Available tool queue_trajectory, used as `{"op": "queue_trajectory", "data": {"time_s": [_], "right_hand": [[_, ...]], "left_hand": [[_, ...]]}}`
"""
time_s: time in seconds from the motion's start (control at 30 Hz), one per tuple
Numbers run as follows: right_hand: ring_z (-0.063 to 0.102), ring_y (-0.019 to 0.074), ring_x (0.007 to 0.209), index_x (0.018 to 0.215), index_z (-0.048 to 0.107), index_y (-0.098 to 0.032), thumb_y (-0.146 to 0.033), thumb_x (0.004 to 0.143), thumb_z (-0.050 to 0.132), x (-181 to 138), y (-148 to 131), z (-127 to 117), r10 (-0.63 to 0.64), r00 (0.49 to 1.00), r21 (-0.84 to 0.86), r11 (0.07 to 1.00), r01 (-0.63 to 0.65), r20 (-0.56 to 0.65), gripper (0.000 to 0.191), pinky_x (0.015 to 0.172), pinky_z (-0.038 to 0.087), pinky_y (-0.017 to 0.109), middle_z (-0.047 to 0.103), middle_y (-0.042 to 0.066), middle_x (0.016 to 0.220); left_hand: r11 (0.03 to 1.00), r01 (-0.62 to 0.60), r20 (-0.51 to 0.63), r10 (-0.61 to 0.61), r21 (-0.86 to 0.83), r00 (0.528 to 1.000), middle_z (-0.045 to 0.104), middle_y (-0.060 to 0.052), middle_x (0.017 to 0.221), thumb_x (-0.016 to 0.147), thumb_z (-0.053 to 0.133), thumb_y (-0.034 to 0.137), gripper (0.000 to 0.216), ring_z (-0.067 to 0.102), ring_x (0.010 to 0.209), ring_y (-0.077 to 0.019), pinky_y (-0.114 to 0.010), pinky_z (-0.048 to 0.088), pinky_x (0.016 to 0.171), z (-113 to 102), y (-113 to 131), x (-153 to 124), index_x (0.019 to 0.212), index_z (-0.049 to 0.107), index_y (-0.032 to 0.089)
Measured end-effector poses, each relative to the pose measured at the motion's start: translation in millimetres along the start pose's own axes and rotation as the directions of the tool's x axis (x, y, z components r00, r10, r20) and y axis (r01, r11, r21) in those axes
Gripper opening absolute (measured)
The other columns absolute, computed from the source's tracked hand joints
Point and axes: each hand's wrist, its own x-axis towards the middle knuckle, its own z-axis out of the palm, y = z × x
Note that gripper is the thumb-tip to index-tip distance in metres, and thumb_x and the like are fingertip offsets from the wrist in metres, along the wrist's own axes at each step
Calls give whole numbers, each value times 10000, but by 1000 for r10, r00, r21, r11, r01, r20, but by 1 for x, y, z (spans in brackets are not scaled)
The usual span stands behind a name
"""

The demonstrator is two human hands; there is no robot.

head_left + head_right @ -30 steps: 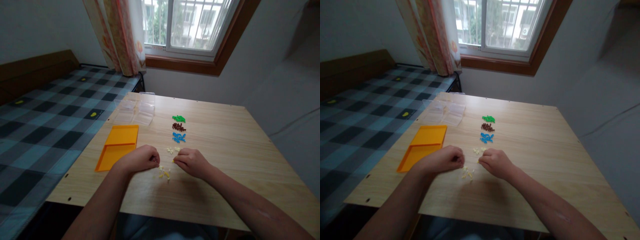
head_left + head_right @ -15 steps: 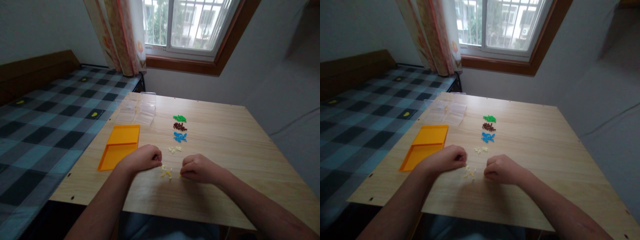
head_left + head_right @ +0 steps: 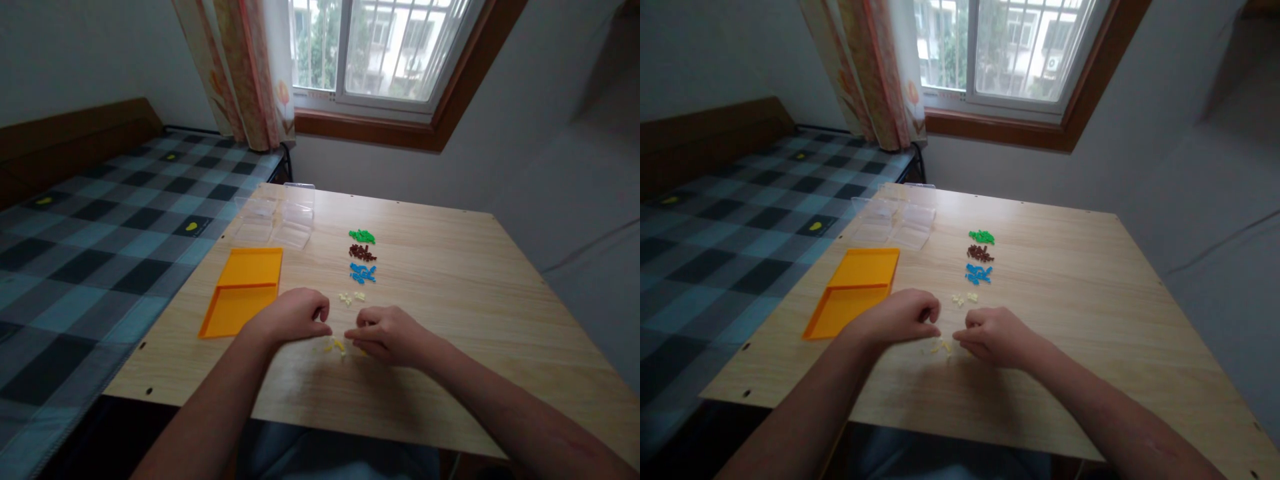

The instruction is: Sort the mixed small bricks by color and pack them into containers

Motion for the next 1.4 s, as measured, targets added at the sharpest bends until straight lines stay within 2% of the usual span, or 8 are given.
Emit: {"op": "queue_trajectory", "data": {"time_s": [0.27,0.47,0.53,0.63,0.77,0.83,1.0,1.4], "right_hand": [[573,114,761,1031,732,-226,-267,990,512,-1,10,-8,192,979,-89,976,-197,-61,228,682,394,230,628,34,829],[576,123,787,1009,724,-203,-262,1000,482,0,10,-7,231,965,-104,964,-244,-120,249,701,406,232,626,45,829],[559,123,758,990,725,-201,-261,999,478,1,7,-5,197,972,-98,973,-210,-125,255,677,393,237,613,42,795],[518,115,697,985,730,-218,-266,983,497,3,-1,3,69,993,-62,995,-76,-97,238,629,358,239,596,30,756],[475,102,662,1090,713,-260,-278,963,538,8,-9,14,-50,997,-34,998,49,-56,217,595,309,237,599,16,789],[459,99,654,1114,708,-278,-278,959,547,10,-10,17,-58,997,-37,998,56,-47,223,587,286,238,593,10,791],[451,95,654,1109,709,-290,-273,963,548,12,-10,17,-30,999,-27,999,29,-30,218,592,270,237,581,5,778],[502,109,679,1003,719,-206,-226,974,486,-3,-1,0,78,996,25,997,-77,-51,236,613,319,238,581,30,768]], "left_hand": [[1000,9,0,-9,-27,1000,617,6,730,746,703,355,161,518,680,-150,-262,290,570,0,-1,1,744,643,205],[997,64,-18,-65,-34,998,626,-3,731,772,658,353,174,504,662,-148,-266,281,564,0,-1,5,730,617,189],[995,97,-65,-98,-15,993,631,-9,736,780,656,379,202,510,664,-154,-275,278,565,3,1,9,719,611,192],[989,145,-139,-140,25,980,633,-19,725,812,627,429,262,504,657,-162,-289,268,575,8,6,16,694,602,197],[983,180,-191,-172,29,967,626,-45,720,884,527,464,346,499,655,-168,-296,256,586,10,8,18,690,606,189],[991,130,-161,-126,12,979,624,-43,735,884,525,460,334,500,668,-166,-291,264,588,8,6,14,709,602,186],[1000,-6,-69,4,-23,998,609,-6,812,751,686,404,235,514,731,-163,-263,303,596,3,-2,0,811,589,199],[1000,-23,45,22,9,999,566,-7,927,714,698,311,223,538,815,-174,-261,382,647,0,1,-5,866,569,213]]}}
